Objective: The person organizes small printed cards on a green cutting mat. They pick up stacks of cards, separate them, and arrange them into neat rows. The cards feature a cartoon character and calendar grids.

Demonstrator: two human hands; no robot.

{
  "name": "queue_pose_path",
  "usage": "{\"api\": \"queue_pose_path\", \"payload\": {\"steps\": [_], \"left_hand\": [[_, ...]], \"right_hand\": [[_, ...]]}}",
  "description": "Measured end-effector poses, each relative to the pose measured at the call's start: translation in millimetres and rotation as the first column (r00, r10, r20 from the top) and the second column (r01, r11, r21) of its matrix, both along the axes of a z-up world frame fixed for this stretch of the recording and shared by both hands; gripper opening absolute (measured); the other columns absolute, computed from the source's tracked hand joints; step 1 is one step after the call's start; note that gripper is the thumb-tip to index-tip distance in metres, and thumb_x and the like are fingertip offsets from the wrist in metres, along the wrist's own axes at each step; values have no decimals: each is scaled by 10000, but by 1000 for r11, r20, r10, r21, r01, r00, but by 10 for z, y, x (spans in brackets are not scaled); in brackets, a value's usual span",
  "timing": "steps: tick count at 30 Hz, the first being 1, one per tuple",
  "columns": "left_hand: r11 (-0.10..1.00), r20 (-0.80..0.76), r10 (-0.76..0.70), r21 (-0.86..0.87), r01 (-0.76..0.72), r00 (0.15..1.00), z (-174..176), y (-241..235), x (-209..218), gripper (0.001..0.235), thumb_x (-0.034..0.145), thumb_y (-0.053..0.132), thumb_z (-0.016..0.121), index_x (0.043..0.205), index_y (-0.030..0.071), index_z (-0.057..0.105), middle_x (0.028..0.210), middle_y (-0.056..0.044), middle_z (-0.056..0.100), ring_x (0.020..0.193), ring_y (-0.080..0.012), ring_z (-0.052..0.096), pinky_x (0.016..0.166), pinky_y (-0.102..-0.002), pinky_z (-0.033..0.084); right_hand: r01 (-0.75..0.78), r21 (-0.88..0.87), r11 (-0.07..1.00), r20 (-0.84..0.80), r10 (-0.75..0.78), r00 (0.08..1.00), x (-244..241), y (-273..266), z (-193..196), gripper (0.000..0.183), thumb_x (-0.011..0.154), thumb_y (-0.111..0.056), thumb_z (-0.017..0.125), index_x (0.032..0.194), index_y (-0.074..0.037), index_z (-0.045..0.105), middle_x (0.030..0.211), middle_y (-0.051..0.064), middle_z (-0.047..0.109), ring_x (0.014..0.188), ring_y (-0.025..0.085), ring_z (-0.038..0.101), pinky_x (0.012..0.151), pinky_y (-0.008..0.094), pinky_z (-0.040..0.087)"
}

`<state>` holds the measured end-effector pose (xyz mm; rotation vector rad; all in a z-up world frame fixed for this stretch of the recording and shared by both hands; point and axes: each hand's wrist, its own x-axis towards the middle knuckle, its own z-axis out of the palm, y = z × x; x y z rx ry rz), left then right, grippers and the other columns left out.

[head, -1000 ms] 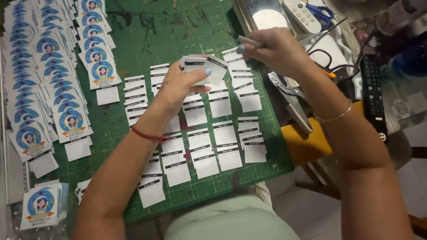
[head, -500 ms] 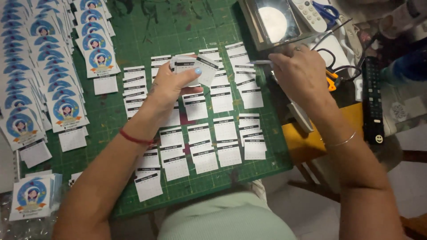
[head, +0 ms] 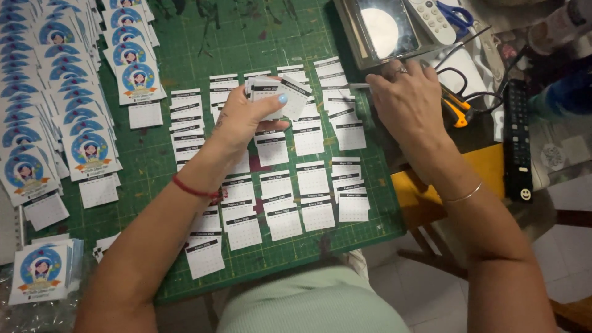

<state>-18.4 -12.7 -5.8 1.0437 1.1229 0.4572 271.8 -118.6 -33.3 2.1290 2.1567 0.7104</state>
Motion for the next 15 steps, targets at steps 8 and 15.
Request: {"api": "queue_pose_path", "payload": {"steps": [8,15], "left_hand": [[1000,58,11,-6,-10,998,18,-2,9,1212,852,312,810,1709,-29,25,1277,-84,693,846,-175,802,886,-266,677],[1000,69,29,0,-29,997,-5,-7,20,1088,862,307,793,1698,5,166,1317,-75,733,824,-167,806,874,-237,683]], "right_hand": [[18,-26,1000,4,-17,1000,9,30,14,241,1162,-342,655,1336,-266,804,1193,93,778,1054,310,732,805,434,551],[-53,89,995,14,52,999,35,-42,14,144,1129,-274,747,1232,-245,844,1094,58,781,936,274,710,755,411,542]]}}
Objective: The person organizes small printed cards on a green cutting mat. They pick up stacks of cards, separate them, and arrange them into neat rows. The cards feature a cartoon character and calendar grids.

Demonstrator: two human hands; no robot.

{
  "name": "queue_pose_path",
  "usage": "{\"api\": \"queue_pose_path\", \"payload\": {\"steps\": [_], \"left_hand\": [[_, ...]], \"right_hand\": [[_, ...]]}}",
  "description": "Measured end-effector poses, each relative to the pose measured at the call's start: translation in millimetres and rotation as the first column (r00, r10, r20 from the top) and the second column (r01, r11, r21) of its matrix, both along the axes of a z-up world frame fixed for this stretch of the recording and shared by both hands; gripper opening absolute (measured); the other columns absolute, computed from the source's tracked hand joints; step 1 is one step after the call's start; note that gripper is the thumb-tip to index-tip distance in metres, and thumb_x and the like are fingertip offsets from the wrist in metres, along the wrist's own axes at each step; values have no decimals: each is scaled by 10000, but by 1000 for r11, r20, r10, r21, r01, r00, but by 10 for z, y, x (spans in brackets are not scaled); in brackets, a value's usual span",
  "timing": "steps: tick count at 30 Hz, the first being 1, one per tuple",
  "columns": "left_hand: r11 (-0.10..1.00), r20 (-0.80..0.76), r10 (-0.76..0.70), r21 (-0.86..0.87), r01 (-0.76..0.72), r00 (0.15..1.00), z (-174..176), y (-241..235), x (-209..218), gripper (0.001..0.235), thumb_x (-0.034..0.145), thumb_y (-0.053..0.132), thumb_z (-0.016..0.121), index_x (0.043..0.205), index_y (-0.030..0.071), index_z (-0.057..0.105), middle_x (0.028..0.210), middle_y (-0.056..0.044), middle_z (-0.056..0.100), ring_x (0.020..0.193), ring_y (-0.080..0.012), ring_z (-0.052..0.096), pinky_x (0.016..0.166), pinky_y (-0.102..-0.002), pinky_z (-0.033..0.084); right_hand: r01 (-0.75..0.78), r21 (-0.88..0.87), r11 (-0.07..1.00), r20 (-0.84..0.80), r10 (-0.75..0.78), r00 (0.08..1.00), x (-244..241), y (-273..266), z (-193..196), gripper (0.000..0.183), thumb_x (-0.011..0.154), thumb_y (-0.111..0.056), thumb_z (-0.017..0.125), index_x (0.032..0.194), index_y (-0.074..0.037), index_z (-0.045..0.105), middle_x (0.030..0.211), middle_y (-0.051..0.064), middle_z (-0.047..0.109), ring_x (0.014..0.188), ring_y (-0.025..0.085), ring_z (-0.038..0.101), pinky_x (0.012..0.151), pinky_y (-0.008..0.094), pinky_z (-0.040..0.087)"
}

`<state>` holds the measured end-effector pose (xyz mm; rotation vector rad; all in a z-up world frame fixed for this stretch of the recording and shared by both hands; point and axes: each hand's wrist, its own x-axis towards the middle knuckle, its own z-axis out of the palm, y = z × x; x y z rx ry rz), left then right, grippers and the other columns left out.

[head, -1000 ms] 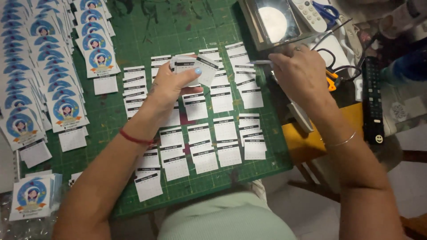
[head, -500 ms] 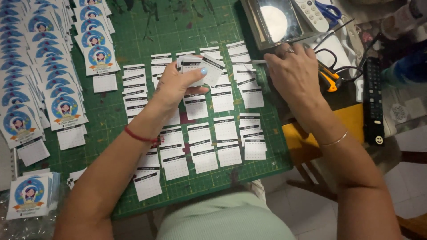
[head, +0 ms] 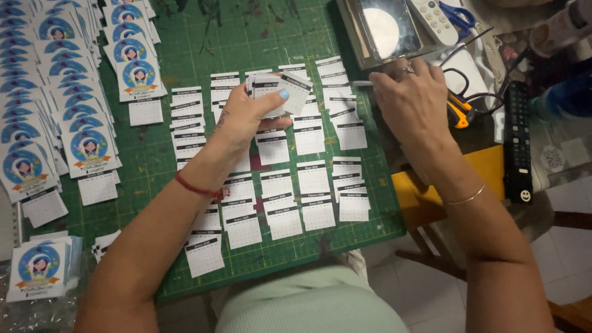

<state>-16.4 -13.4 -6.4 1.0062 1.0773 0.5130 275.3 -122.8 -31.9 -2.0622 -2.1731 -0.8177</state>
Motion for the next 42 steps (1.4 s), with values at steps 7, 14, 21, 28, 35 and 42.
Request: {"api": "queue_pose_path", "payload": {"steps": [7,14,21,28,35,42], "left_hand": [[999,28,-8,-35,9,1000,-179,26,35,1275,832,378,805,1700,26,-60,1706,-248,429,882,-167,844,1098,-314,607],[999,52,-13,-36,15,999,-29,-51,53,1231,852,342,790,1698,11,-41,1644,-199,566,911,-169,836,1024,-268,643],[998,64,-18,-61,22,998,-28,-73,71,1262,815,348,815,1707,40,-22,1640,-188,543,971,-190,835,1020,-255,640],[982,187,-85,182,51,979,38,-39,78,474,934,190,766,1378,56,669,1302,-143,790,1194,-285,797,883,-259,738],[968,221,-21,250,-36,975,-2,-59,-125,393,918,179,790,1296,113,708,1197,-123,771,1145,-325,800,877,-356,770],[926,282,29,353,-132,959,5,-389,-1267,378,951,255,807,1298,128,726,1145,-47,794,1034,-208,813,859,-369,769]], "right_hand": [[-28,140,990,-97,42,994,-34,-72,145,107,1160,-234,780,1190,-185,871,1030,57,791,848,243,685,628,373,505],[-59,124,991,-210,85,974,-27,-74,141,117,1196,-197,731,1227,-160,838,965,23,656,652,168,575,472,298,361],[-224,-43,974,-676,136,725,-175,-49,304,208,1098,-142,760,1288,-58,766,1086,87,686,794,181,632,665,317,508],[-396,19,918,-891,195,410,-447,96,613,223,1141,-47,662,1339,40,713,1132,172,732,892,202,696,772,253,612],[-478,-22,878,-863,224,453,-790,499,646,214,1065,-48,756,1252,47,712,1154,187,755,886,256,762,677,319,641],[-659,49,750,-904,314,290,-1589,506,633,123,1124,-83,803,1129,-10,705,925,42,608,783,129,513,673,316,394]]}}
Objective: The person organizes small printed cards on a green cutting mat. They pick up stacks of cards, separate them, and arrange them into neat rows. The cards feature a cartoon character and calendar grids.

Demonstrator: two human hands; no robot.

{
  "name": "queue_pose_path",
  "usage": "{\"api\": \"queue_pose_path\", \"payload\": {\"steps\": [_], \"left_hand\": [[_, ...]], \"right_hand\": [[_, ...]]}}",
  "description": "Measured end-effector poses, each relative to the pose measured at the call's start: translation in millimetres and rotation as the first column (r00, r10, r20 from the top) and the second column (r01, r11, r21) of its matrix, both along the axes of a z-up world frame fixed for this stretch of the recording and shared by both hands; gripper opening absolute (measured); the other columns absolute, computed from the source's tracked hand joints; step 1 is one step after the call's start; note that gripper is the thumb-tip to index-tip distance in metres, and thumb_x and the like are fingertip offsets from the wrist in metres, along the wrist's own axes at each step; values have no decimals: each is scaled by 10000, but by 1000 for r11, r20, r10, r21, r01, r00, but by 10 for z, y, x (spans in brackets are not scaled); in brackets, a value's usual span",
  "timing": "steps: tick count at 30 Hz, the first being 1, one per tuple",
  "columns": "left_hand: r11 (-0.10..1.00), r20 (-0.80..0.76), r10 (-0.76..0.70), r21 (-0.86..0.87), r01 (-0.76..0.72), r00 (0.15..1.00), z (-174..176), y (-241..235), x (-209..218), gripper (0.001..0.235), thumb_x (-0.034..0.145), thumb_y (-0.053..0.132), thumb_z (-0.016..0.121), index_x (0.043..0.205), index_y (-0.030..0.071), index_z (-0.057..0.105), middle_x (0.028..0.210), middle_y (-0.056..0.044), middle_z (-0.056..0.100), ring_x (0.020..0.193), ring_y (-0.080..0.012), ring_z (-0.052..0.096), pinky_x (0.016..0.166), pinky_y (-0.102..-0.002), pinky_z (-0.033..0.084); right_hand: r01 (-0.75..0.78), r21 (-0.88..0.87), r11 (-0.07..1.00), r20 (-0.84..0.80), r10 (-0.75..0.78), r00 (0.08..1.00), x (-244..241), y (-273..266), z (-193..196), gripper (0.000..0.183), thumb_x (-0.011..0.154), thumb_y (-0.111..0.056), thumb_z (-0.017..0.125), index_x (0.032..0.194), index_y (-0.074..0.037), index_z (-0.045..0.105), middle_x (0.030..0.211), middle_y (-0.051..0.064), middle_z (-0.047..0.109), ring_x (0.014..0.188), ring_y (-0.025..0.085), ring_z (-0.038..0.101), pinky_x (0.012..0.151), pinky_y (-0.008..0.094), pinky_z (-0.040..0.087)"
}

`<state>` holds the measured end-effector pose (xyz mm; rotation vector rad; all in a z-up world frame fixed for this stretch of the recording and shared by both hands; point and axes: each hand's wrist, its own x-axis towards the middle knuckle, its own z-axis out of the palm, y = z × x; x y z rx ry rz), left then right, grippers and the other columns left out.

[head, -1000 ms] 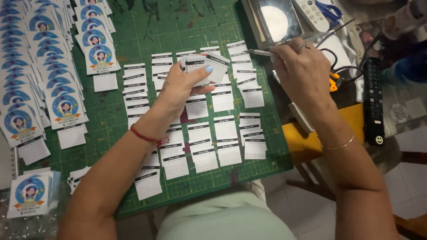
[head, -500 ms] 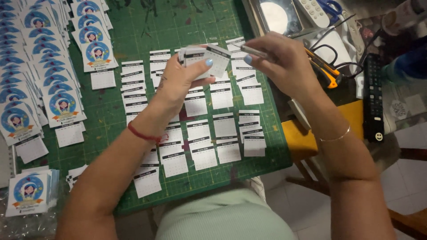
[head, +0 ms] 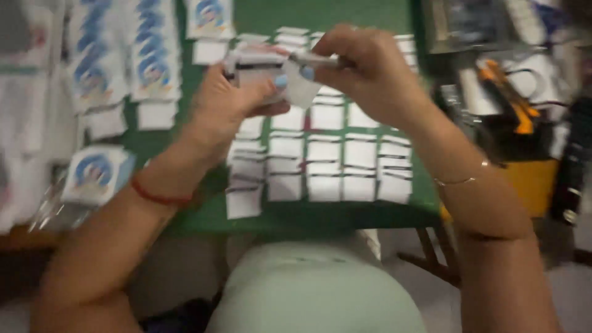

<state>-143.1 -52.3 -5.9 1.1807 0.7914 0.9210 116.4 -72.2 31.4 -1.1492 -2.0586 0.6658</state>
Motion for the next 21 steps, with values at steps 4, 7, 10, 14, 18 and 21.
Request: {"api": "queue_pose_path", "payload": {"steps": [4,7,10,14,18,21], "left_hand": [[983,28,163,76,-165,986,288,-228,-971,337,1029,255,767,1319,142,637,1142,-75,793,995,-212,841,828,-259,723],[902,18,431,-16,-431,902,554,-615,-1575,282,1085,186,704,1361,178,646,1174,-53,764,1035,-190,801,857,-240,683],[785,71,616,-131,-605,784,482,-818,-2063,431,1009,289,749,1411,146,689,1255,-71,778,1050,-229,817,856,-258,718],[776,235,628,-263,-574,742,277,-971,-2476,520,942,144,620,1458,94,668,1328,-104,741,1161,-313,773,911,-324,674],[754,290,655,-310,-579,698,133,-1009,-2593,456,982,64,528,1415,38,668,1280,-174,744,1111,-342,763,836,-337,680],[784,276,619,-273,-558,735,153,-1068,-2594,400,1027,3,493,1403,15,631,1284,-203,731,1121,-348,758,849,-348,692]], "right_hand": [[-159,95,983,17,158,987,-440,-65,297,354,1267,72,688,946,-2,557,797,29,396,709,135,350,634,341,246],[-82,-185,979,47,92,995,-1011,-204,443,101,1136,-9,647,1212,28,703,1100,136,731,893,170,738,722,211,619],[-223,-218,950,243,274,931,-1485,-183,-103,146,1059,-144,711,1182,-67,722,1132,108,758,973,240,780,773,325,647],[-407,-89,909,294,414,861,-2151,-265,-475,80,1019,-147,786,1079,-99,765,968,55,766,820,201,755,688,310,621],[-332,-193,923,426,384,820,-2450,-148,-805,182,979,-289,792,1058,-139,728,1028,90,722,852,377,717,623,525,518],[-262,-169,950,483,311,819,-2525,-113,-868,251,943,-306,804,1118,-165,692,1072,76,720,874,350,719,640,505,547]]}}
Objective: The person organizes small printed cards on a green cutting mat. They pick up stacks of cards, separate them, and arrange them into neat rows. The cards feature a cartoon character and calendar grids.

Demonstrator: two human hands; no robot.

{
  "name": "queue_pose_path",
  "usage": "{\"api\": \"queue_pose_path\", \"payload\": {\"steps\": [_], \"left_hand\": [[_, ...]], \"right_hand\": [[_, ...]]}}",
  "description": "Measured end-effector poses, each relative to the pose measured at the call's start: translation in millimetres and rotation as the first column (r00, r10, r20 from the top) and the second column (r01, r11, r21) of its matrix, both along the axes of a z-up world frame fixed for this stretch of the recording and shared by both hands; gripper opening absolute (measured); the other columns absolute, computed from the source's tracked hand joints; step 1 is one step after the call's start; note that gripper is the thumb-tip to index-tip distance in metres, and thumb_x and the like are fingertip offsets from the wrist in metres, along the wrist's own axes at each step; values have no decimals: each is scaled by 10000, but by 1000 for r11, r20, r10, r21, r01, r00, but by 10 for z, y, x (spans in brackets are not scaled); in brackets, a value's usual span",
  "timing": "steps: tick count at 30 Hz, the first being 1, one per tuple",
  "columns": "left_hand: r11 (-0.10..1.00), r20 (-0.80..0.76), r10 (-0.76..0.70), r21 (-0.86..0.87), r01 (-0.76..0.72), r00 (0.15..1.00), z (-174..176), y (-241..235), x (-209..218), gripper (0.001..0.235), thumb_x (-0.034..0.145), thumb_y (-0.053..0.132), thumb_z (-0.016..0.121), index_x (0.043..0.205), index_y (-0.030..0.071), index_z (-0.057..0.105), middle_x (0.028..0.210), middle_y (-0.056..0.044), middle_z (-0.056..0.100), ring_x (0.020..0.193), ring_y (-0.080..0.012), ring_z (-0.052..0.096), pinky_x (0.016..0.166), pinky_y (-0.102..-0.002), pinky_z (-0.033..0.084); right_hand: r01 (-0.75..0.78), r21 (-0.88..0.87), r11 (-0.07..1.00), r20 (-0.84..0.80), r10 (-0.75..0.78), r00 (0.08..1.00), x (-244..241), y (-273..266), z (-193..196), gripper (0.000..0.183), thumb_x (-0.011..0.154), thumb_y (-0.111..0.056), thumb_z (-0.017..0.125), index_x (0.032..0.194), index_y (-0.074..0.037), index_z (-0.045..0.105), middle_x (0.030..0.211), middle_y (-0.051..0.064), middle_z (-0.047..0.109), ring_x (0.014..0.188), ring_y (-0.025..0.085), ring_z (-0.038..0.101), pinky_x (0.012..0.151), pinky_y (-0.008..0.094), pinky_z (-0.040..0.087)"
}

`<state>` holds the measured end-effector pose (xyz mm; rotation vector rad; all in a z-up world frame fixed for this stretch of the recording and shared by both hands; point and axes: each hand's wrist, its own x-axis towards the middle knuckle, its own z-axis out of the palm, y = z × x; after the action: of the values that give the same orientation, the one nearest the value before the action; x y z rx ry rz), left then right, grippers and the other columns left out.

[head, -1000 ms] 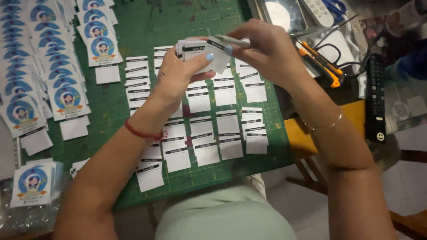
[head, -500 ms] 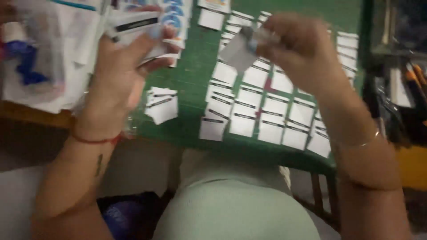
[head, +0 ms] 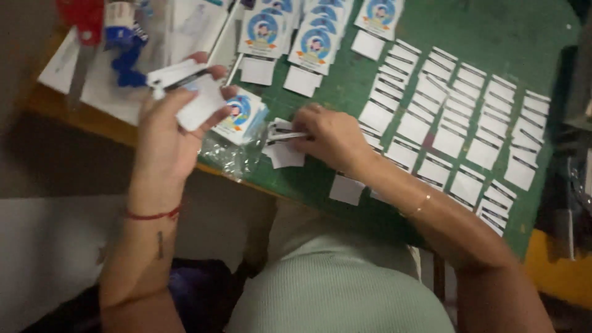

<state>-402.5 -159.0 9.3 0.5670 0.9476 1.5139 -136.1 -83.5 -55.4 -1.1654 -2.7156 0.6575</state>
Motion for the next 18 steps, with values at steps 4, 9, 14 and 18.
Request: {"api": "queue_pose_path", "payload": {"steps": [4,9,14,18], "left_hand": [[995,-85,-99,4,99,992,-81,-35,56,393,1034,63,618,1425,35,625,1318,-188,770,1131,-311,796,830,-338,702],[983,-129,-169,50,177,977,-282,-31,264,392,1007,80,710,1384,4,635,1269,-222,779,1050,-335,814,765,-355,730],[977,-245,-205,1,211,948,-629,-46,577,444,905,182,799,1322,51,723,1135,-100,788,953,-237,781,732,-390,733],[980,-310,-136,94,173,941,-894,-122,762,570,799,-101,850,1342,-51,683,1184,-186,781,1101,-261,757,917,-436,716]], "right_hand": [[294,-170,941,157,-269,950,6,-46,447,430,971,-251,829,1347,-215,624,1025,20,733,844,186,736,660,320,639],[170,-105,980,-249,-191,949,205,-76,650,254,994,-76,796,1232,-101,713,1035,59,791,810,170,761,669,293,630],[44,9,999,-421,-36,907,115,-201,675,267,949,-5,817,1183,-76,710,1063,66,753,872,171,755,729,273,653],[117,48,992,-458,-82,885,158,-319,435,396,843,-270,926,1137,-211,666,966,23,700,930,347,762,760,515,613]]}}
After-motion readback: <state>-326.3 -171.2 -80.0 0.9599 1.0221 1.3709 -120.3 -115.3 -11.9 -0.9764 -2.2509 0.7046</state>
